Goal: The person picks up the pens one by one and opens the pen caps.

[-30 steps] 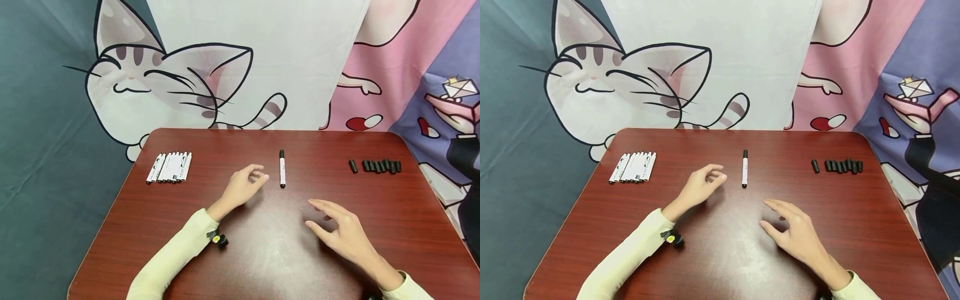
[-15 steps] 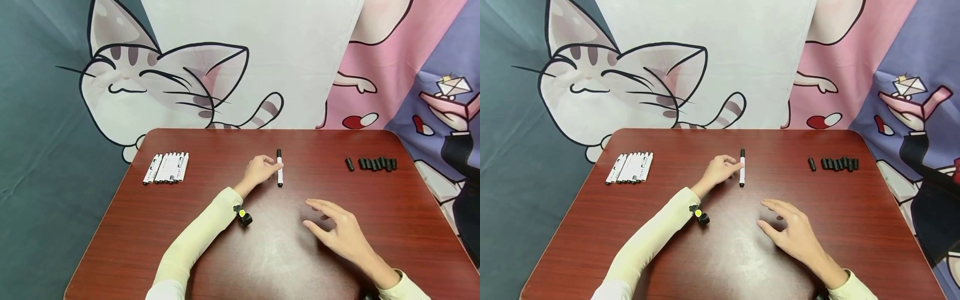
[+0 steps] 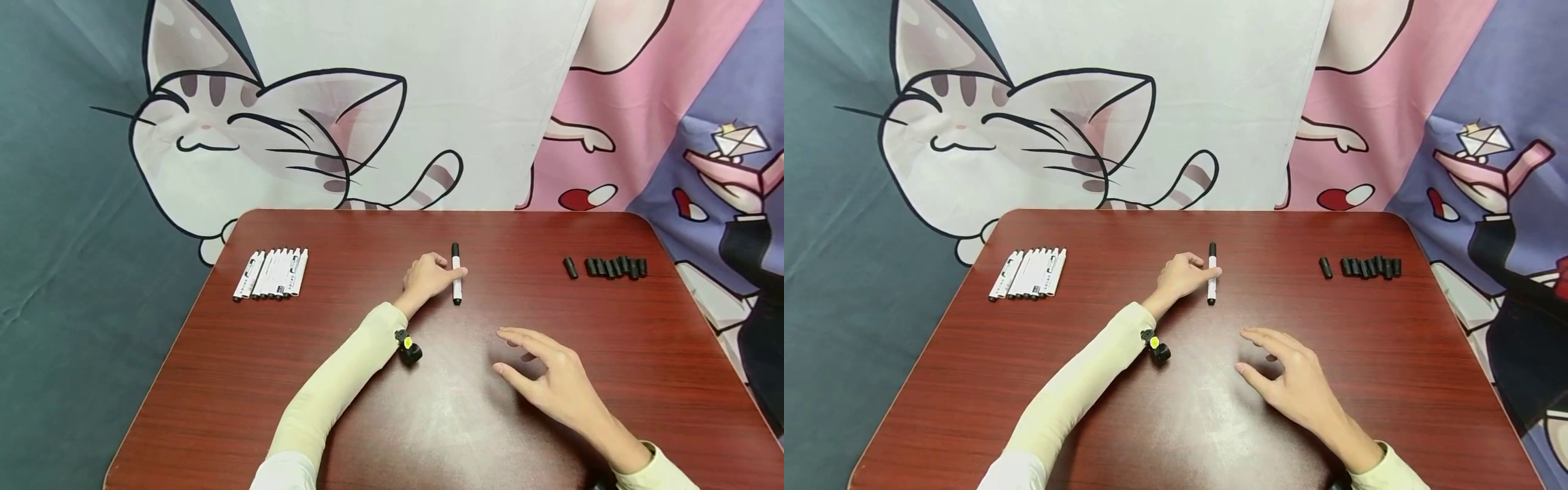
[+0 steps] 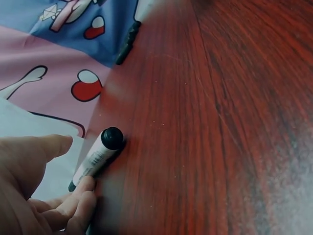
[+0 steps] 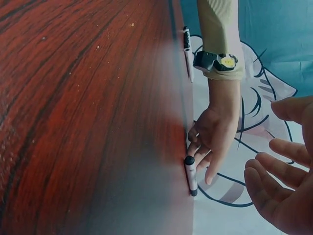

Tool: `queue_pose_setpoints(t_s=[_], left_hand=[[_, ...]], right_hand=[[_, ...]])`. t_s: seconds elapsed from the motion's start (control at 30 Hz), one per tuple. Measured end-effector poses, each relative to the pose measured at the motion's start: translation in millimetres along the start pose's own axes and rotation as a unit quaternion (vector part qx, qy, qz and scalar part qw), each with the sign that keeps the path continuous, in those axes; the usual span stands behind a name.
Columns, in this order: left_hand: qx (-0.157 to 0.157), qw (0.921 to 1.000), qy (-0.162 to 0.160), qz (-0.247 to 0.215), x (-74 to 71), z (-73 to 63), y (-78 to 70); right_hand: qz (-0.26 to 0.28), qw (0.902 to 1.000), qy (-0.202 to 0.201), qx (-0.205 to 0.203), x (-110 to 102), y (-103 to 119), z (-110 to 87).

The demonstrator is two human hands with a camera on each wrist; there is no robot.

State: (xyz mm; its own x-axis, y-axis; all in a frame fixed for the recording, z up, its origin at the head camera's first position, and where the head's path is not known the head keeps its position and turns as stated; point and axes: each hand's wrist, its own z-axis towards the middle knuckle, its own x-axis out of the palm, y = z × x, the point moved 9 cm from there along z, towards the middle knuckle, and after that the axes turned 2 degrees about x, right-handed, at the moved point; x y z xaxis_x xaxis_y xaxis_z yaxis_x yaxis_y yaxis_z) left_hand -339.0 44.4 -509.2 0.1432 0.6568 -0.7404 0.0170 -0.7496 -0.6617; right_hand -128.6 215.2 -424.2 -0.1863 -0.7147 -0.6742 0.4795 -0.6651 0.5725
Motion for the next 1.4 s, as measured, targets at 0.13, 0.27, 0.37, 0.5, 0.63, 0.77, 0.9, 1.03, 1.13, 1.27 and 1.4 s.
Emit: queue_pose_setpoints(t_s=[0.13,0.27,0.37,0.5,0.63,0.77,0.9,1.03,1.13,1.27,1.4], left_hand=[[0.008,0.9990,-0.016,0.042,2.2,1.7,-2.9],[0.018,0.9956,-0.029,0.087,4.9,2.8,-6.2],[0.014,0.9950,-0.029,0.095,5.2,3.1,-6.4],[0.009,0.9958,-0.025,0.087,2.6,4.2,-3.5],[0.009,0.9989,-0.021,0.041,-4.0,2.4,0.5],[0.033,0.9989,-0.008,-0.031,-9.8,-6.3,-2.8],[0.072,0.9934,0.022,-0.086,-14.7,-23.1,-12.4],[0.099,0.9863,0.034,-0.127,-24.9,-42.7,-20.0],[0.111,0.9826,0.030,-0.146,-36.7,-56.5,-20.6],[0.133,0.9769,0.028,-0.165,-52.4,-72.0,-18.9],[0.160,0.9675,0.033,-0.193,-66.5,-85.5,-17.7]], right_hand=[[-0.002,1.0000,0.002,-0.002,0.5,-1.2,-0.3],[-0.004,1.0000,0.007,0.002,0.4,-3.2,-0.2],[-0.005,1.0000,0.006,0.003,-0.4,-4.4,0.1],[-0.001,1.0000,-0.001,0.000,-1.2,-4.8,0.2],[-0.001,1.0000,-0.004,0.002,-1.2,-6.6,-0.1],[-0.003,0.9999,-0.005,0.014,-2.4,-10.7,-0.3],[-0.006,0.9997,-0.006,0.024,-3.1,-14.2,0.2],[-0.004,0.9996,-0.007,0.026,-3.7,-15.2,0.0],[-0.005,0.9996,-0.007,0.027,-3.3,-15.4,-1.1],[-0.007,0.9995,-0.007,0.030,-2.3,-16.4,-3.4],[-0.003,0.9995,-0.005,0.031,-2.4,-16.9,-4.4]])
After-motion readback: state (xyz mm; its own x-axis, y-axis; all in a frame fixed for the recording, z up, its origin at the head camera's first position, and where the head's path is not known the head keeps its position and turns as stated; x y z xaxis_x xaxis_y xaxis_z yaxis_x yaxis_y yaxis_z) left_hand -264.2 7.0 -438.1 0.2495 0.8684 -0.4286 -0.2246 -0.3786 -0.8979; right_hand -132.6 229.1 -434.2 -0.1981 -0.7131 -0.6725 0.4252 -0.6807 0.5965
